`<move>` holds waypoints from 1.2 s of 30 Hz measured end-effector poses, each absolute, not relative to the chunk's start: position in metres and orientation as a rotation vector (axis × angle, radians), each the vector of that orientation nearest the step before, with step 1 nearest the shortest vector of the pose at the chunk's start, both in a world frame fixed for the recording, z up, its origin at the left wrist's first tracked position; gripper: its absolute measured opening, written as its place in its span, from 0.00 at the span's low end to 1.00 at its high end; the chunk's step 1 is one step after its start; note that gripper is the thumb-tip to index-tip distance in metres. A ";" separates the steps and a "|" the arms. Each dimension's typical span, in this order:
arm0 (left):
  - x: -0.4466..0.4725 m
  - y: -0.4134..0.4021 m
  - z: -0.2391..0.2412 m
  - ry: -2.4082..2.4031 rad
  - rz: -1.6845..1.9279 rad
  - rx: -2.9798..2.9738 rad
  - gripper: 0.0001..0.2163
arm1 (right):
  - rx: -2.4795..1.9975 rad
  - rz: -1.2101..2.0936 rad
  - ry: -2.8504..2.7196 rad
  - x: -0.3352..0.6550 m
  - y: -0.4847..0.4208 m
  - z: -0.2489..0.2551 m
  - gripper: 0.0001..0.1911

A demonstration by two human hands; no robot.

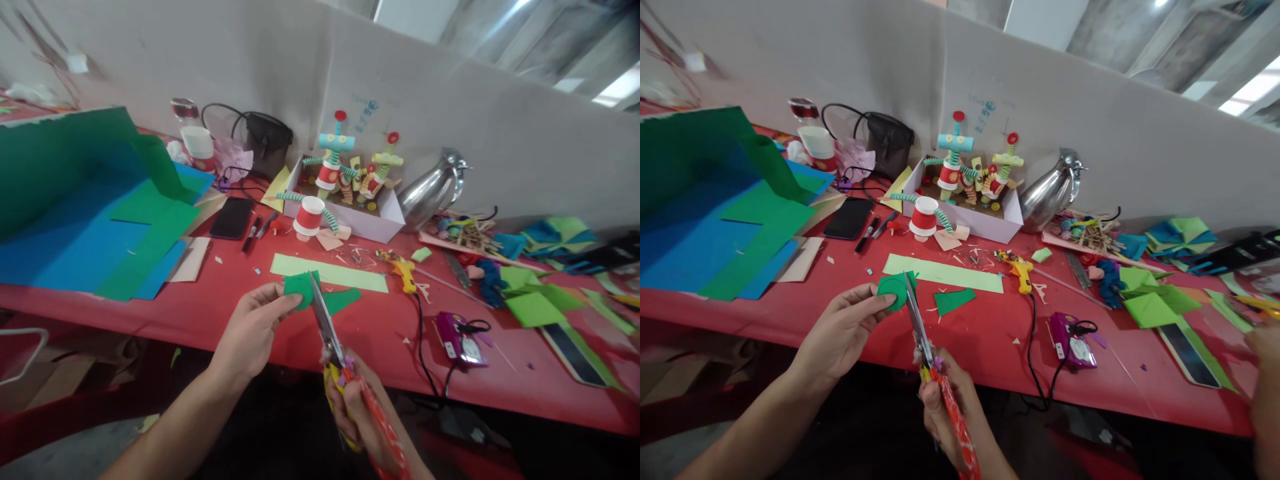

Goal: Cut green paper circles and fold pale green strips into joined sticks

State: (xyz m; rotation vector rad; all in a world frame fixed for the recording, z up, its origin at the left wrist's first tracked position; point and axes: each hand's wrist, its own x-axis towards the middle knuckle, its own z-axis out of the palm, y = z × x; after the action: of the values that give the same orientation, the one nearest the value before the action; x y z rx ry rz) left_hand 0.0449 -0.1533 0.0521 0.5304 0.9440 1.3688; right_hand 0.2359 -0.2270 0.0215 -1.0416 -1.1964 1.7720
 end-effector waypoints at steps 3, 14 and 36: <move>0.043 -0.153 0.052 0.949 1.371 0.540 0.09 | -1.052 1.776 -1.177 0.238 -0.227 0.019 0.15; 0.041 -0.153 0.053 0.967 1.380 0.546 0.09 | -1.029 1.806 -1.205 0.238 -0.228 0.011 0.17; 0.034 -0.152 0.055 0.966 1.431 0.496 0.09 | -1.147 1.739 -1.261 0.241 -0.232 0.016 0.17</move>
State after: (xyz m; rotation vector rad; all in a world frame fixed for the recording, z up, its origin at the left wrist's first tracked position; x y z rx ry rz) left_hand 0.0337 -0.1519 0.0549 0.4963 0.9660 1.4313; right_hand 0.2409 -0.2318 0.0156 -1.1470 -1.2608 1.7394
